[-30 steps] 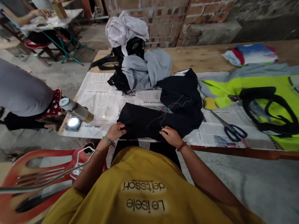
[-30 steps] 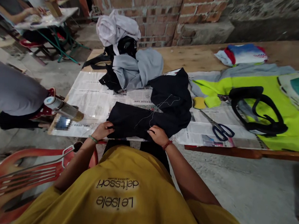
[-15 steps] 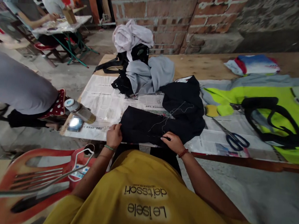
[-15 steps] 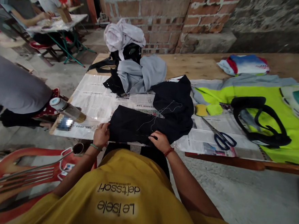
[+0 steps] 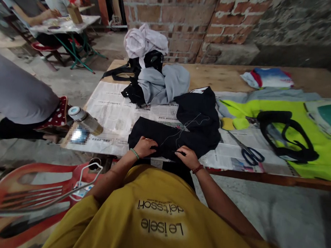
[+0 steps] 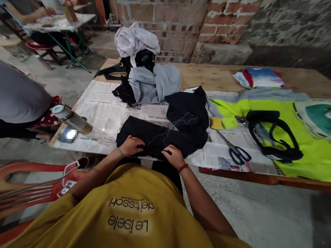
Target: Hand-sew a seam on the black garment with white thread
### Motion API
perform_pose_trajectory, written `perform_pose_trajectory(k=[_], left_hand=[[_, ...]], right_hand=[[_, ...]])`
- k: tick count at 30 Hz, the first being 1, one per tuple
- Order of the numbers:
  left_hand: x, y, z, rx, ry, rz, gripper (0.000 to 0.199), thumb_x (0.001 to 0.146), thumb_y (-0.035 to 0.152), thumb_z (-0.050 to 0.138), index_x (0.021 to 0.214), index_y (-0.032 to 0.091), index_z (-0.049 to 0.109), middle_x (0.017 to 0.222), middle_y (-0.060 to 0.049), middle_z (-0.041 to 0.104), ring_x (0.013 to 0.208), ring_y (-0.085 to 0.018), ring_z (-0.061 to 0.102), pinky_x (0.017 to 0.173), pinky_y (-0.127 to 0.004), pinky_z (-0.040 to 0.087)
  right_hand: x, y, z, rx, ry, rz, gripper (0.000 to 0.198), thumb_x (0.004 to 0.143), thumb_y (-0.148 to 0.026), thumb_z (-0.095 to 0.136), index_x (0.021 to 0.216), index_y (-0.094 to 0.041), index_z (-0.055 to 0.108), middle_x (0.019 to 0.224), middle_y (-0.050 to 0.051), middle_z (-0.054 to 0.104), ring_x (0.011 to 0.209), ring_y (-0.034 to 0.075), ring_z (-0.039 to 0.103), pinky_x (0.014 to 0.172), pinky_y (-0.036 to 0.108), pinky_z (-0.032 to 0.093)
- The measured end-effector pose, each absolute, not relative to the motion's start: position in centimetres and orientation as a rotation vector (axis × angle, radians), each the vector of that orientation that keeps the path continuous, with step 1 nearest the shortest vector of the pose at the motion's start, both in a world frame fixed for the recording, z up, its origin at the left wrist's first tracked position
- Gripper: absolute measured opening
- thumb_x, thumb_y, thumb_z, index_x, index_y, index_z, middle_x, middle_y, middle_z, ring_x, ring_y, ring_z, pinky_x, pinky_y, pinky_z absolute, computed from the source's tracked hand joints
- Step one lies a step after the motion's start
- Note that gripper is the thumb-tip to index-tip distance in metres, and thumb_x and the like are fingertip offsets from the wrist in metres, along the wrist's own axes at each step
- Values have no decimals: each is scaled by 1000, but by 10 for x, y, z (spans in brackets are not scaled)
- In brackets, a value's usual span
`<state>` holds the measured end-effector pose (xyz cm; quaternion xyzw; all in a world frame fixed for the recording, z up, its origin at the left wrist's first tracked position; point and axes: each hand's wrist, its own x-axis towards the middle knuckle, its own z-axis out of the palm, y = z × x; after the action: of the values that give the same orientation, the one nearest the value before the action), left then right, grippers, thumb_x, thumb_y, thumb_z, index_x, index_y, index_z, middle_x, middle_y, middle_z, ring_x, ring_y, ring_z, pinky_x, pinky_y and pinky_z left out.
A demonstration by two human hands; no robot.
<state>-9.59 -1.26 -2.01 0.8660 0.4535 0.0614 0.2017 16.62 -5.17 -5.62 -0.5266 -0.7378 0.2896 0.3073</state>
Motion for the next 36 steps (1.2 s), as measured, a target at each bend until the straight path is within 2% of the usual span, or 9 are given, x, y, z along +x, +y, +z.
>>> perform_pose_trajectory(k=[2, 6, 10, 15, 16, 18, 21, 26, 36], left_hand=[[-103, -19, -26, 2408, 1271, 275, 10, 78, 26, 61, 85, 24, 68, 90, 0, 69, 89, -18, 60, 84, -35, 33], [-113, -35, -40, 2418, 1314, 500, 10, 81, 26, 60, 85, 23, 69, 90, -1, 69, 88, -16, 60, 84, -36, 31], [-115, -45, -54, 2440, 1307, 656, 11, 84, 27, 58, 85, 23, 69, 86, -2, 70, 85, -15, 61, 86, -37, 32], [-117, -50, -63, 2480, 1245, 845, 14, 86, 27, 55, 86, 23, 68, 84, -1, 70, 83, -14, 61, 85, -36, 34], [-117, -50, -64, 2483, 1237, 868, 14, 87, 27, 55, 86, 22, 68, 84, -1, 70, 82, -13, 61, 85, -36, 34], [-117, -50, -66, 2483, 1236, 885, 14, 87, 27, 55, 85, 22, 68, 83, -2, 70, 81, -13, 62, 85, -36, 35], [-118, -50, -67, 2470, 1244, 871, 14, 86, 29, 55, 83, 22, 68, 84, -2, 71, 80, -14, 62, 84, -36, 36], [-118, -48, -67, 2414, 1234, 823, 14, 84, 31, 58, 84, 22, 68, 84, -1, 71, 81, -14, 62, 83, -35, 34], [-115, -43, -62, 2325, 1292, 655, 14, 84, 30, 57, 85, 22, 68, 80, 0, 71, 76, -13, 62, 83, -34, 32]], right_hand=[[167, -52, -55, -1380, -1955, 772, 21, 80, -34, 56, 75, -16, 65, 76, 4, 61, 73, 14, 58, 72, 26, 45], [172, -51, -45, -1349, -1928, 842, 28, 85, -38, 50, 89, -17, 67, 86, 6, 62, 82, 15, 60, 78, 28, 47], [168, -48, -21, -1383, -1877, 818, 35, 92, -32, 35, 105, -17, 63, 86, 5, 60, 73, 12, 59, 73, 26, 48], [134, -36, 4, -1344, -2120, 742, 45, 91, -21, 36, 135, -20, 40, 90, 4, 63, 74, 12, 59, 77, 26, 46], [125, -32, 6, -1353, -2178, 747, 44, 90, -19, 38, 134, -20, 40, 92, 4, 64, 78, 12, 59, 78, 25, 46], [109, -26, 6, -1362, -2338, 735, 35, 90, -19, 40, 123, -20, 52, 96, 5, 65, 85, 13, 60, 78, 24, 44], [94, -19, 1, -1401, -2621, 635, 28, 93, -26, 39, 109, -22, 62, 100, 6, 64, 87, 14, 59, 74, 22, 41], [91, -15, -5, -1426, -2837, 551, 31, 94, -32, 35, 112, -30, 61, 98, 3, 63, 84, 14, 59, 66, 21, 36], [92, -10, -14, -1355, -2883, 652, 33, 90, -18, 39, 110, -28, 63, 100, 4, 60, 82, 12, 59, 66, 20, 37]])
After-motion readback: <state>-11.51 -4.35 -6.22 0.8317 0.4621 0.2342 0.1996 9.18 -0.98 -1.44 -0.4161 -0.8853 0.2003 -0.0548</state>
